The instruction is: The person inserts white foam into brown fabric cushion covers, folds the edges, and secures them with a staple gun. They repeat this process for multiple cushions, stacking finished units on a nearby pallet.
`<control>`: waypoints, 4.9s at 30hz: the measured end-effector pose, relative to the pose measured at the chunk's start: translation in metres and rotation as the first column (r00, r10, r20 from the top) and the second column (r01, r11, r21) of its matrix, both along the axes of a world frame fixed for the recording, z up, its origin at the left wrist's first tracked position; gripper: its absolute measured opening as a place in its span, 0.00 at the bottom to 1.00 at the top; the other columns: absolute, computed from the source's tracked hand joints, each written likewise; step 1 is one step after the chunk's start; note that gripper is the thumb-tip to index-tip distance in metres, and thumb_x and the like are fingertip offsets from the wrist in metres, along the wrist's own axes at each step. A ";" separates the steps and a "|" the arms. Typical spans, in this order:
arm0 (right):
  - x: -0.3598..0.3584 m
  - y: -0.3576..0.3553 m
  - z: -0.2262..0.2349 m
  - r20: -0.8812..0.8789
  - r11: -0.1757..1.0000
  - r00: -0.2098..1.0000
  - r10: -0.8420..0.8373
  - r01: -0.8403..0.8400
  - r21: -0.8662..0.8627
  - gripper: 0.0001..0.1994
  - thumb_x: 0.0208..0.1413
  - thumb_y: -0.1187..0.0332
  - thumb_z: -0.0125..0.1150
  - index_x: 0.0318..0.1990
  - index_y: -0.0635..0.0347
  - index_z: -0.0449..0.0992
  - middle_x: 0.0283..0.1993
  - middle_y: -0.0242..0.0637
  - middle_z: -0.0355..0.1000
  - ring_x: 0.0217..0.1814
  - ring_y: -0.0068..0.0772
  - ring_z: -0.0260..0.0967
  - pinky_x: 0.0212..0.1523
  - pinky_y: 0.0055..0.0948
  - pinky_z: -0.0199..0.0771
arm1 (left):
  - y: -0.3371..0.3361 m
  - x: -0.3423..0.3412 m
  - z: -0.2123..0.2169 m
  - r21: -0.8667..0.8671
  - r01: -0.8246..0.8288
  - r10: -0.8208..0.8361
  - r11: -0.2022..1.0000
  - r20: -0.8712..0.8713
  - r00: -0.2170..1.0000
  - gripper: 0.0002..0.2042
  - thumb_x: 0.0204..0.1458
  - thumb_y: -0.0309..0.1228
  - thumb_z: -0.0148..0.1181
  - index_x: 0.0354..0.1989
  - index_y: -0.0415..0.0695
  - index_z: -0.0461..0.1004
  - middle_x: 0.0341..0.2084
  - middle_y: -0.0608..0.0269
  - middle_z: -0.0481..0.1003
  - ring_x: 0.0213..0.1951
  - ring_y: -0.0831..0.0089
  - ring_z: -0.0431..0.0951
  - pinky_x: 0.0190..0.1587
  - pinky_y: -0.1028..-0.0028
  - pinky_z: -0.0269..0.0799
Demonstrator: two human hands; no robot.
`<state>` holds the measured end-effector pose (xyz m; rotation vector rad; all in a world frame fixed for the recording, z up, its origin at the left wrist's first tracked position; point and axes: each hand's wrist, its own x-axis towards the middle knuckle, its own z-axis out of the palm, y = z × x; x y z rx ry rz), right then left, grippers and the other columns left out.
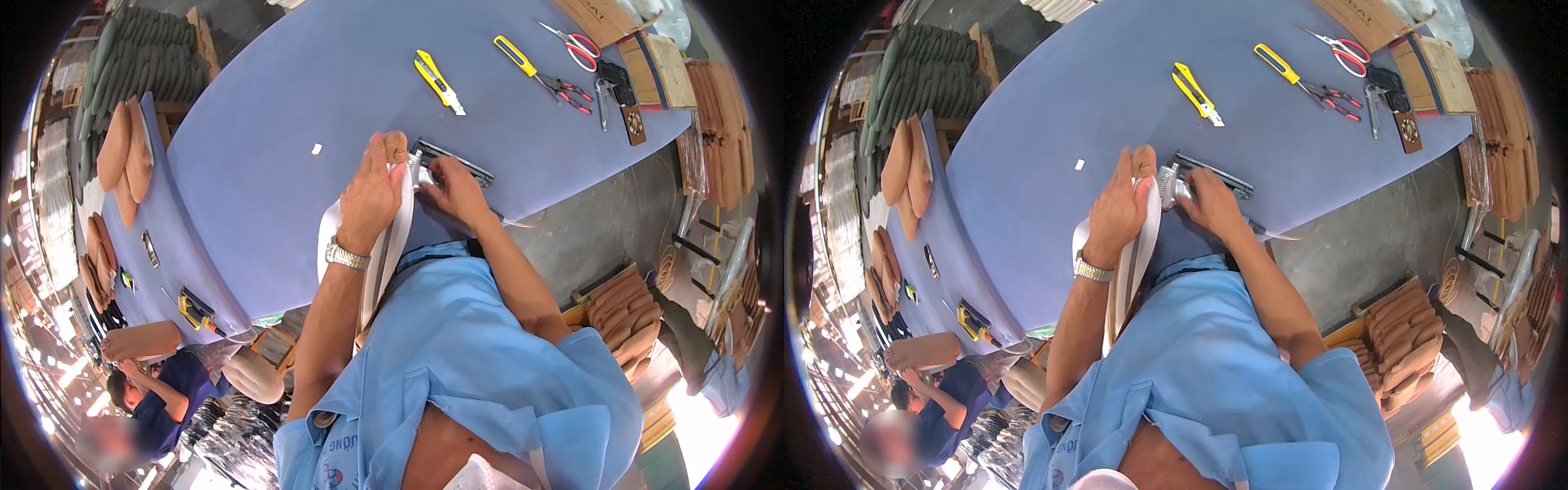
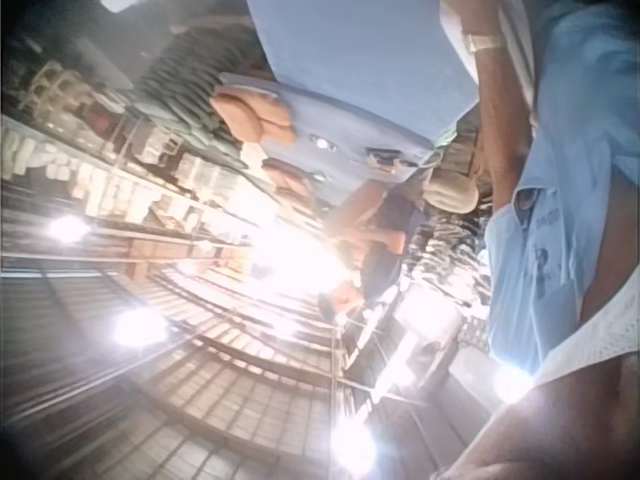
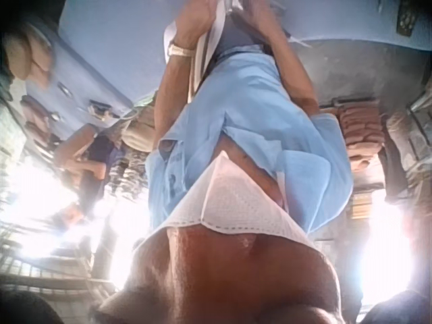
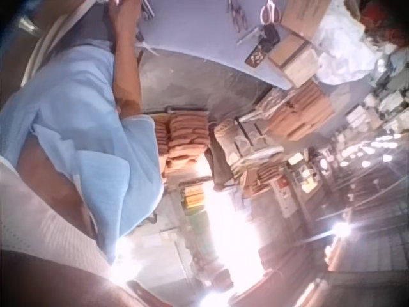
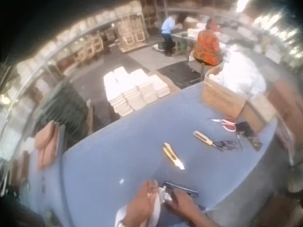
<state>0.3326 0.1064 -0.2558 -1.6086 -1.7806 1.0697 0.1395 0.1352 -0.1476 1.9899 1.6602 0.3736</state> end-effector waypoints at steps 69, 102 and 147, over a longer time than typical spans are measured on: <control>0.023 0.021 0.116 -0.461 0.994 0.880 0.110 -0.097 0.053 0.37 0.39 0.78 0.70 0.65 0.59 0.75 0.58 0.48 0.79 0.58 0.47 0.79 0.59 0.36 0.77 | 0.002 -0.004 -0.004 0.032 -0.012 0.009 0.999 0.091 0.996 0.34 0.55 0.26 0.63 0.71 0.34 0.61 0.64 0.39 0.71 0.64 0.44 0.73 0.57 0.54 0.78; 0.060 0.013 0.107 -0.284 0.980 0.939 0.192 -0.167 0.112 0.35 0.42 0.77 0.72 0.64 0.59 0.73 0.60 0.45 0.76 0.61 0.50 0.76 0.60 0.38 0.75 | -0.006 0.002 -0.004 0.069 -0.139 0.129 0.988 0.136 0.982 0.31 0.58 0.36 0.66 0.68 0.37 0.66 0.49 0.36 0.79 0.48 0.40 0.82 0.50 0.53 0.78; -0.065 0.056 0.224 0.545 0.545 0.817 0.188 -0.548 0.634 0.09 0.44 0.60 0.75 0.35 0.44 0.87 0.68 0.31 0.70 0.77 0.44 0.55 0.78 0.58 0.48 | -0.012 -0.089 0.073 -0.445 0.417 0.470 0.792 0.882 0.050 0.35 0.70 0.56 0.44 0.73 0.38 0.57 0.53 0.39 0.77 0.28 0.66 0.85 0.23 0.77 0.83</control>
